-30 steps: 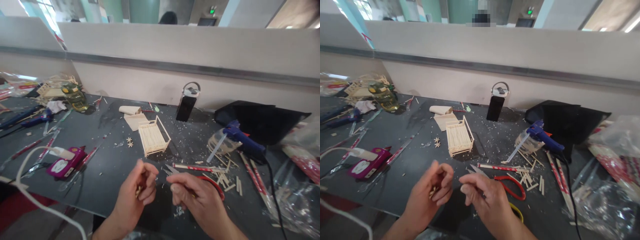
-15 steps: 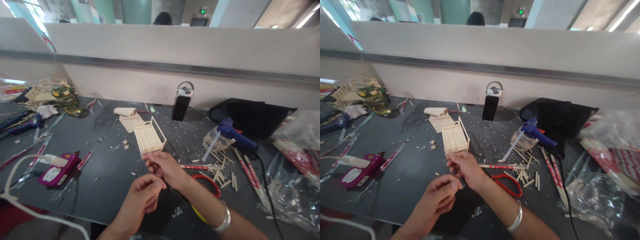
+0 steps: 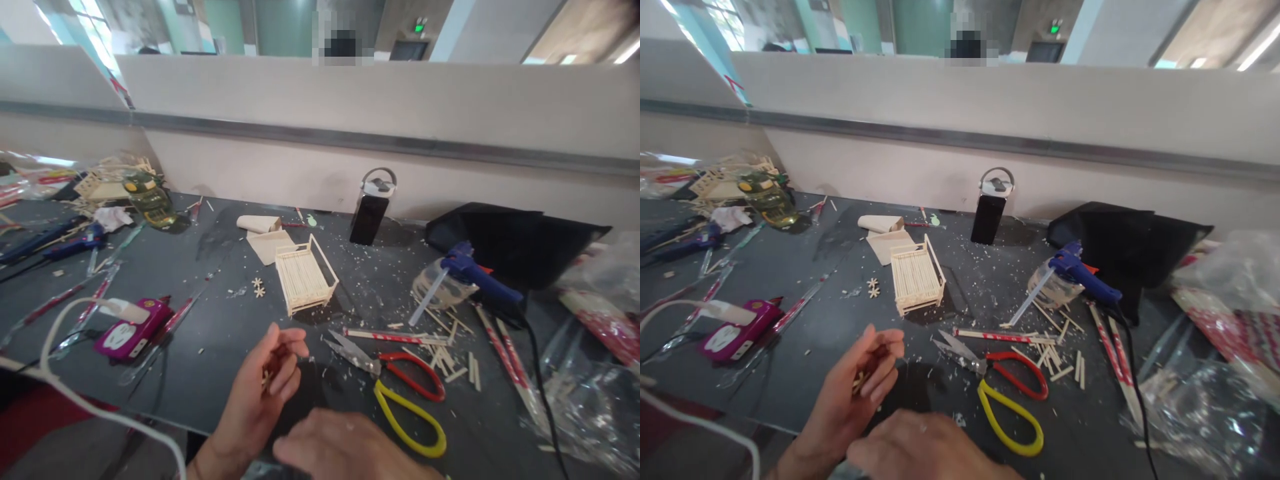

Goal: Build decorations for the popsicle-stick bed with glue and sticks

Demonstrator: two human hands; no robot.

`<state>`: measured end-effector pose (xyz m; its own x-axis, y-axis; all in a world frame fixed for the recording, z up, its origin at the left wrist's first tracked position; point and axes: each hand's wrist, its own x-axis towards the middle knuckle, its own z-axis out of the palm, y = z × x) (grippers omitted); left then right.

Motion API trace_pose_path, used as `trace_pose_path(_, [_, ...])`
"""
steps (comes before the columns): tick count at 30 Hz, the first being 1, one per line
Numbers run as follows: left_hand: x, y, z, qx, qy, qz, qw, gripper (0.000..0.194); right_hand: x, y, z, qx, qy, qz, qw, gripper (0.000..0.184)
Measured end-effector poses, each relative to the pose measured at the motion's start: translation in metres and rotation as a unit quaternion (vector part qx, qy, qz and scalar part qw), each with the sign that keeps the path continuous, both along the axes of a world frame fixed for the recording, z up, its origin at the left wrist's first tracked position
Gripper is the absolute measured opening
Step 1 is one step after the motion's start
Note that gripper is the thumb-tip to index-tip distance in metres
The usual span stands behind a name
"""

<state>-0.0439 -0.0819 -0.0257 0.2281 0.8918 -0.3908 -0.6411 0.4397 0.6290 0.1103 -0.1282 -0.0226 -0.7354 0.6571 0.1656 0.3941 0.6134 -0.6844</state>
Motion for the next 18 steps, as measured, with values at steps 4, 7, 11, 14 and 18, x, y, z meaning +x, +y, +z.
trace_pose_path(4, [0.001,0.002,0.009,-0.006,-0.008,0.026,1.0,0.036,0.011,0.017,0.019,-0.077,0.113,-0.231,0.963,0.028])
trace_pose_path(7, [0.005,-0.002,0.016,0.007,0.004,0.025,1.0,0.037,0.011,0.031,0.024,-0.145,0.146,-0.304,0.93,0.031])
trace_pose_path(11, [0.008,-0.01,0.019,0.024,0.057,0.017,0.998,0.038,0.006,0.042,0.023,-0.127,0.129,-0.291,0.939,0.018])
trace_pose_path(14, [0.001,-0.013,0.018,0.043,0.119,-0.009,0.992,0.036,0.007,0.042,0.025,-0.055,0.039,-0.251,0.966,0.024])
trace_pose_path(18, [-0.013,-0.014,0.017,0.065,0.15,-0.078,0.983,0.034,0.013,0.041,0.032,-0.103,0.007,-0.138,0.985,0.033])
